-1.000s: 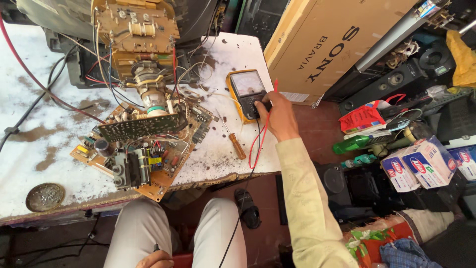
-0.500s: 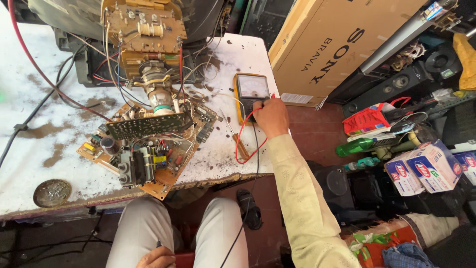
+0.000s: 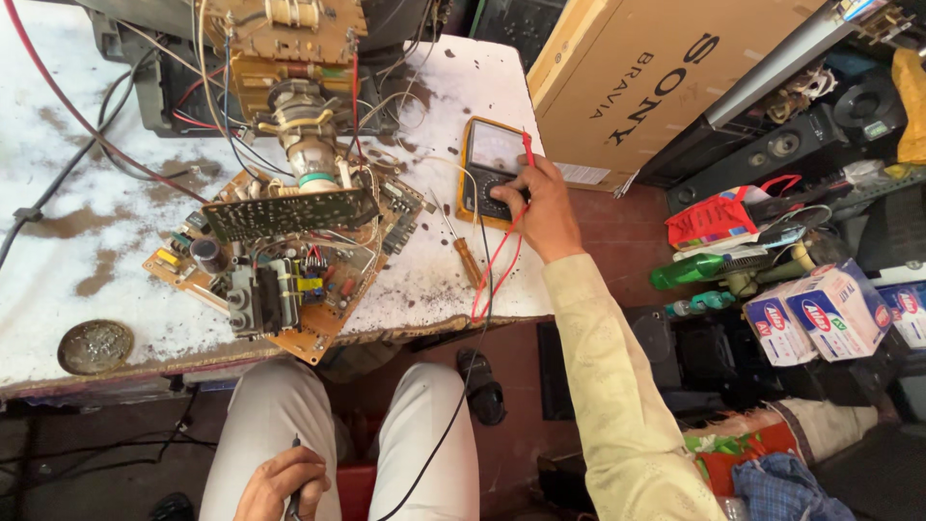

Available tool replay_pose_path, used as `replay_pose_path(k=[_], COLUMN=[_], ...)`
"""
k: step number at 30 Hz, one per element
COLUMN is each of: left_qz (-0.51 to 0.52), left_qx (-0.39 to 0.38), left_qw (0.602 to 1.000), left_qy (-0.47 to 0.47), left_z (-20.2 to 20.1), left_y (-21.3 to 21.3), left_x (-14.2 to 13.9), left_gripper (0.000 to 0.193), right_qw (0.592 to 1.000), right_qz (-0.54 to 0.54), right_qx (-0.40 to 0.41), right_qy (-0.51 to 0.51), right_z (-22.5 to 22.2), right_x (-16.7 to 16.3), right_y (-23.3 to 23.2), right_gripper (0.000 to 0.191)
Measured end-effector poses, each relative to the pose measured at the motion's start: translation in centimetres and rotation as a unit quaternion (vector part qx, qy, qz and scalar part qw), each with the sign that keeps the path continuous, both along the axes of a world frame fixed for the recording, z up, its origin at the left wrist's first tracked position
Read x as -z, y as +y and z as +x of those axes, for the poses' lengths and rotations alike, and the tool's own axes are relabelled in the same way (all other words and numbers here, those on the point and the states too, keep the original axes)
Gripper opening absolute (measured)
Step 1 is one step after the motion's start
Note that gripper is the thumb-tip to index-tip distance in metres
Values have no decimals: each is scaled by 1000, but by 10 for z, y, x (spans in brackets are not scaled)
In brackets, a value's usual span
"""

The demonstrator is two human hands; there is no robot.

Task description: The person uses a soldering iron to work on a green circuit board, then flips the board and uses a multimeter to test connections on the component side. The person handles the circuit board and multimeter probes throughout the clip.

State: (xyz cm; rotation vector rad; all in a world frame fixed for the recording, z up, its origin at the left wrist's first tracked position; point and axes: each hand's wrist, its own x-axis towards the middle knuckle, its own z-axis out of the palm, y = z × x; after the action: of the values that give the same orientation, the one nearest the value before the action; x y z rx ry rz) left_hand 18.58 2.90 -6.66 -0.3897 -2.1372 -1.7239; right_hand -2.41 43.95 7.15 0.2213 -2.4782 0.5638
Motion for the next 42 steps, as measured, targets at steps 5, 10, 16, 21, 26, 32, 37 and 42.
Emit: replay_pose_path(k=[5, 10, 16, 21, 26, 32, 37, 42], left_qz=[-5, -1, -19, -31, 6, 199, 123, 222], left_qx=[-16, -18, 21, -66, -111, -43, -52, 29], left_qw=[999, 1000, 998, 997, 993, 974, 989, 968], left_qy=[-34, -5, 54, -7, 34, -97, -68, -118], left_z=[14, 19, 0, -2, -25, -45, -50, -58], left_y=[-3, -9, -25, -21, -7, 12, 10, 3], left_x=[-5, 15, 30, -25, -83, -89, -77, -75], left_gripper=[10, 10, 7, 16, 22, 14, 24, 22], right_qw=[995, 998, 966, 920, 774, 840, 850, 862], right_qz=[1, -11, -199, -266, -572, -474, -446, -427], right_qx=[91, 61, 72, 173, -181, -209, -227, -191], right_qy=[-42, -16, 147, 231, 204, -161, -164, -195], right_z=[6, 12, 50, 119, 158, 159, 141, 126], right_x=[8, -3, -33, -41, -18, 18, 47, 51], right_y=[-11, -15, -5, -31, -111, -187, -196, -192], right_gripper=[42, 38, 20, 26, 36, 19, 9, 18])
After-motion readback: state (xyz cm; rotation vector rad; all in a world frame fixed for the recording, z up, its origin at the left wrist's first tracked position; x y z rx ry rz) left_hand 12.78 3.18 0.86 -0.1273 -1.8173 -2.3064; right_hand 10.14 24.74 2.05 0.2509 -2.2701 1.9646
